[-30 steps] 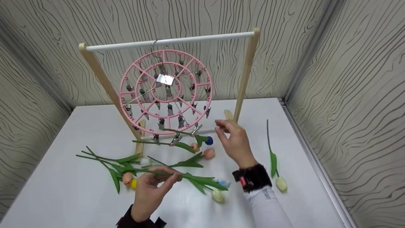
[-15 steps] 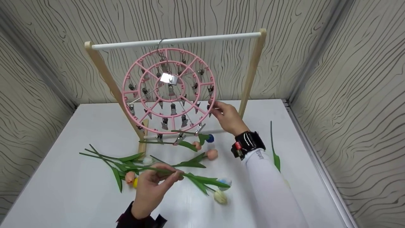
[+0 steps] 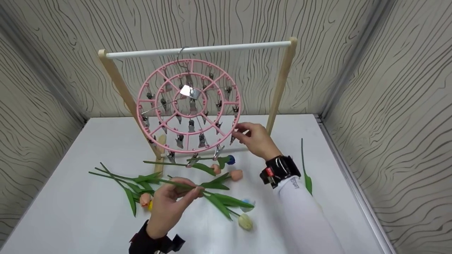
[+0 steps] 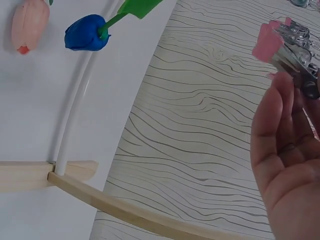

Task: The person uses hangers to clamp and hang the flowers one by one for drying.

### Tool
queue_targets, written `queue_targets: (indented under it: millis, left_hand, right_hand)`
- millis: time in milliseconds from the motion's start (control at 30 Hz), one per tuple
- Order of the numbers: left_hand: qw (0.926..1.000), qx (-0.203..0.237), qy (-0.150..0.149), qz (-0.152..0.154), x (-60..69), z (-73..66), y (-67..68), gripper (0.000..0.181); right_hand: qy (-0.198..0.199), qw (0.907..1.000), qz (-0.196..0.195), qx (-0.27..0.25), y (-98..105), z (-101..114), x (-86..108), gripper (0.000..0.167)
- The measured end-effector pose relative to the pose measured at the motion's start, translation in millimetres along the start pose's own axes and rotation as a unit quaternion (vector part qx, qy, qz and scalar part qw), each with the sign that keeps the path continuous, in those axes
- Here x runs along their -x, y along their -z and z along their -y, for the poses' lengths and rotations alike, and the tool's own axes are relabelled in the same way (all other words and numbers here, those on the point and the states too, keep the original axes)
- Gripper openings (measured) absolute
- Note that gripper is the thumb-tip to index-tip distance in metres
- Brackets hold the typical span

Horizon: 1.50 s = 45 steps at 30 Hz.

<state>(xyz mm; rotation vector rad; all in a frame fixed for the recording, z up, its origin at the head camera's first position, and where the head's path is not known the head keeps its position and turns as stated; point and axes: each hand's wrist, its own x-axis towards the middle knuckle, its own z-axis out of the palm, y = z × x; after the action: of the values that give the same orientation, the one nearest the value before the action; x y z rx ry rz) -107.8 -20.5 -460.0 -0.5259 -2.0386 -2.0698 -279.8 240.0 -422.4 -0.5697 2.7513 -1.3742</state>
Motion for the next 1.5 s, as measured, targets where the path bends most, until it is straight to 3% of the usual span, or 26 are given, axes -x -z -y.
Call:
queue_targets:
  millis: [167,400,833,1067,1267,1500]
  left_hand:
    - [0.9999,-0.001,-0.008,0.007,-6.6,1.0,2.5,0.014]
    - [0.9996,-0.006,-0.027,-0.005,-10.5,3.9,9.5,0.014]
    - [0.9995,-0.003,-0.030,-0.013,-15.5,7.0,14.1,0.015]
    - [0.9997,-0.005,-0.018,-0.018,-20.3,7.6,17.7,0.015]
    - [0.9993,-0.004,-0.030,-0.021,-24.3,8.5,20.9,0.017]
    - [0.9968,-0.015,-0.068,-0.039,-27.8,13.6,26.2,0.012]
  right_hand:
    - [0.003,0.9999,0.012,0.009,-3.4,-0.1,7.6,0.031]
    - [0.036,0.9992,0.015,0.008,-14.9,10.7,15.3,0.026]
    - [0.078,0.9947,0.008,-0.066,-31.9,40.2,33.5,0.015]
    - [0.099,0.9882,0.029,-0.113,-39.5,57.5,39.5,0.034]
    - [0.088,0.9910,0.057,-0.084,-43.0,72.6,42.7,0.035]
    - [0.023,0.9965,0.047,-0.065,-54.5,89.8,38.9,0.037]
